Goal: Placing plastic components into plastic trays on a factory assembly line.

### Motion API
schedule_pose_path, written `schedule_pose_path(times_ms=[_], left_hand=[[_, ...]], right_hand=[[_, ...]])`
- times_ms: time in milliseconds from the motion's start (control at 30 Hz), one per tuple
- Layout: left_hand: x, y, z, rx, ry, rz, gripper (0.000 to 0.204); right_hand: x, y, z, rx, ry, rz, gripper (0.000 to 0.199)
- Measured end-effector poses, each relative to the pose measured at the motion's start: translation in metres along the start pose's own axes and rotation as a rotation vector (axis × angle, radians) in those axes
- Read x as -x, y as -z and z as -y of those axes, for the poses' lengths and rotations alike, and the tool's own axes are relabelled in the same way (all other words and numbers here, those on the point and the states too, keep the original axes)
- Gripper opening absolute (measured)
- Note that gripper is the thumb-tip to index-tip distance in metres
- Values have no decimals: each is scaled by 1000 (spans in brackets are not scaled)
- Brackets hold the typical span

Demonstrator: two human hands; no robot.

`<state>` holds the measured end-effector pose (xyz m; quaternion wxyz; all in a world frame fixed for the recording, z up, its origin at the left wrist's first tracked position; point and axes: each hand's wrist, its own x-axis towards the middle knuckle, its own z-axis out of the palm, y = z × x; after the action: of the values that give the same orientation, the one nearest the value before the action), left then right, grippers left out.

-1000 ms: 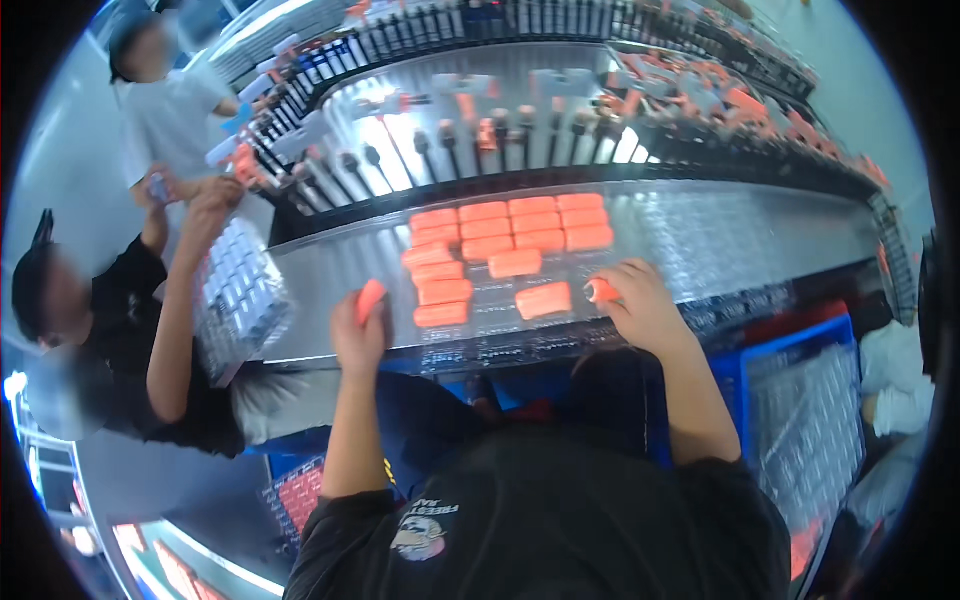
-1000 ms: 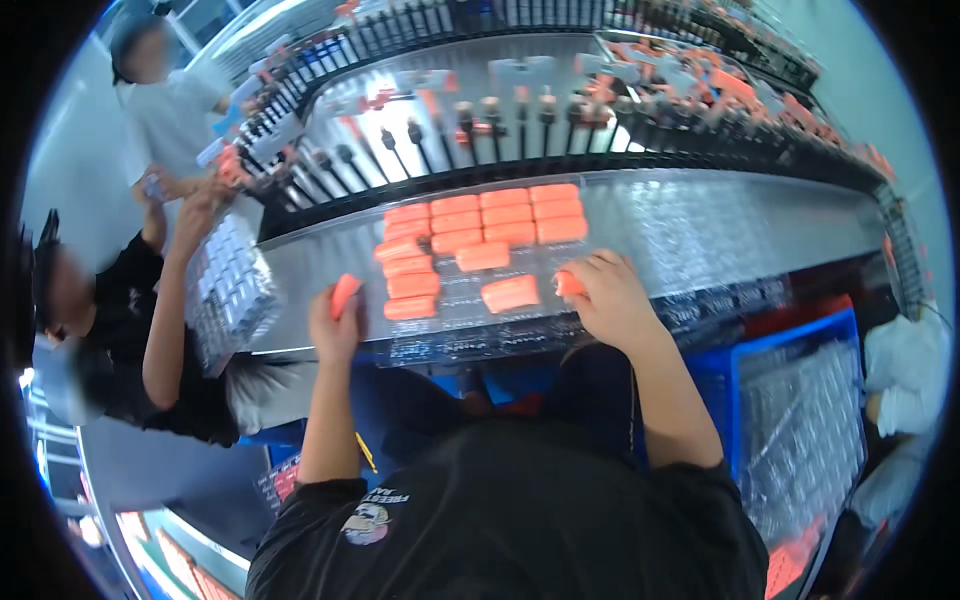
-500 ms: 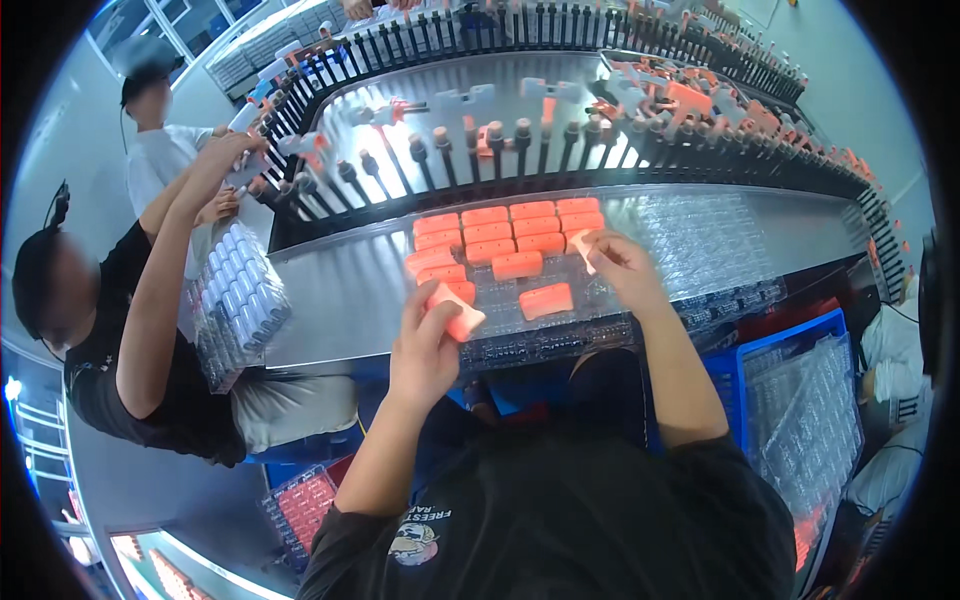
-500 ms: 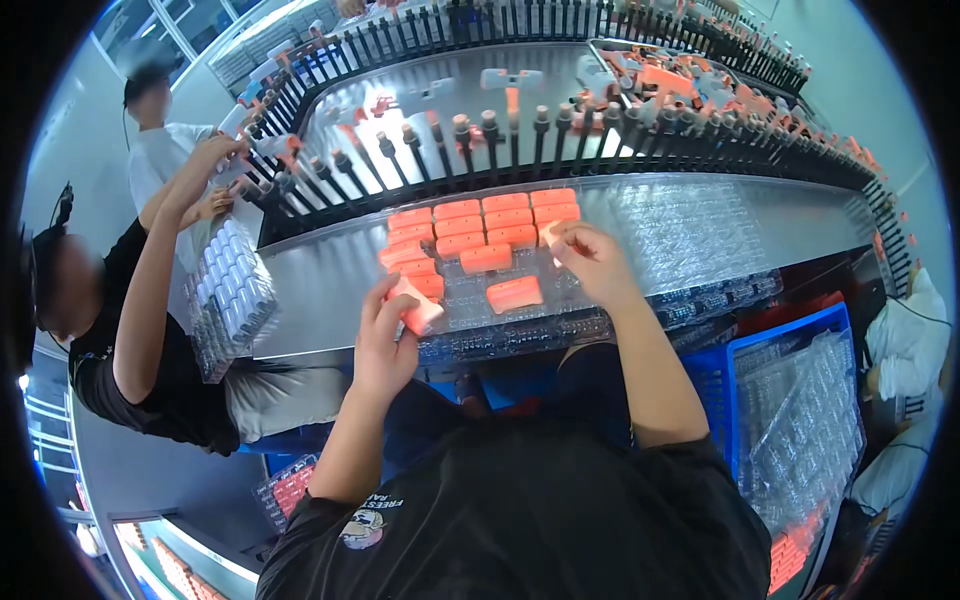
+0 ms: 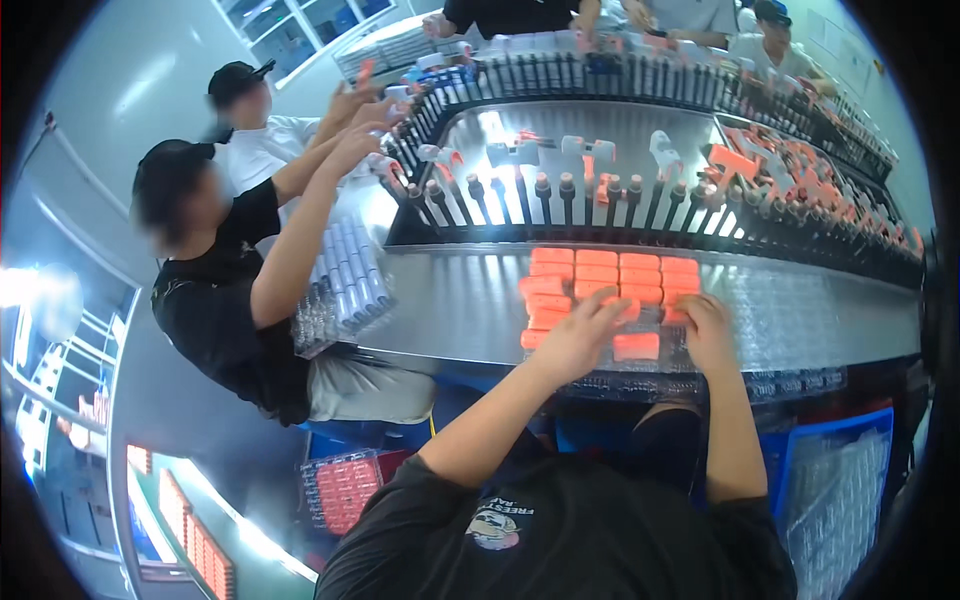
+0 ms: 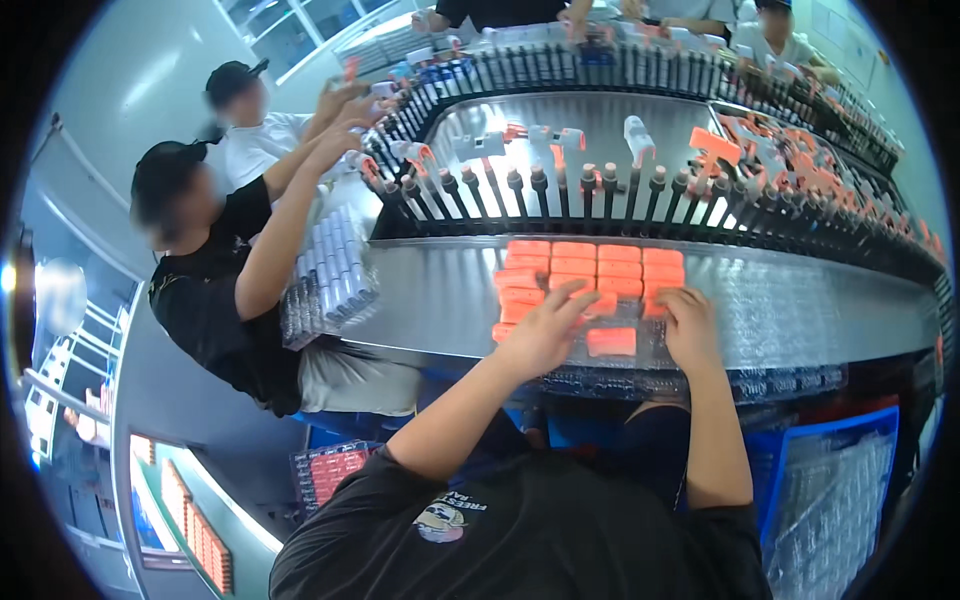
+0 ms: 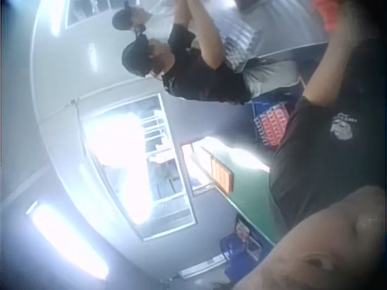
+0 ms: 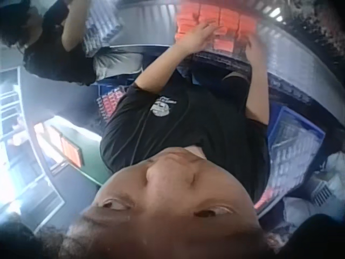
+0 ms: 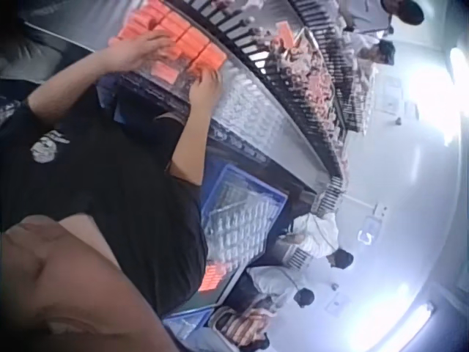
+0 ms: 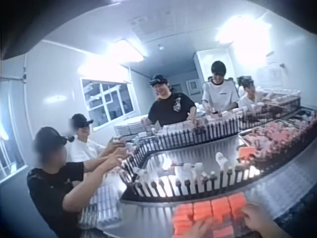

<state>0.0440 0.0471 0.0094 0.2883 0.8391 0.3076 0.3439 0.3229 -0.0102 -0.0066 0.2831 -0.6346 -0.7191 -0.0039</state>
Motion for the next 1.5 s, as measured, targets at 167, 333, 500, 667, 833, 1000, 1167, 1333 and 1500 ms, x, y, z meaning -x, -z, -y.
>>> schedule_pose_path(times_ms=[167,333,500,667,833,1000,1167,1333,1500], left_hand=[[-15,-5,21,-218,-168,222,44],[-14,-7,47,-339,-262,127,26],[-5,14,33,-450,-83,222,14],[-8,39,55,-246,183,-138,24],[-5,39,79,-348,458,-103,42],[0,24,73,-757,295,-260,41],[-8,30,67,-690,446,-72,48],[-11,46,62,-703,326,19,44],[-63,108,46,-561,474,-186,37]], right_hand=[[-5,0,13,-27,36,-38,26],[-1,-7,-2,-95,55,-77,25],[-4,-11,2,-90,33,-65,24],[1,-2,0,-42,27,-71,25],[-14,4,35,180,-8,107,26],[-27,-33,86,-81,62,-2,31],[-30,-53,77,-28,62,50,39],[-32,-62,63,-83,77,6,37],[-25,-59,48,-120,26,-7,34]])
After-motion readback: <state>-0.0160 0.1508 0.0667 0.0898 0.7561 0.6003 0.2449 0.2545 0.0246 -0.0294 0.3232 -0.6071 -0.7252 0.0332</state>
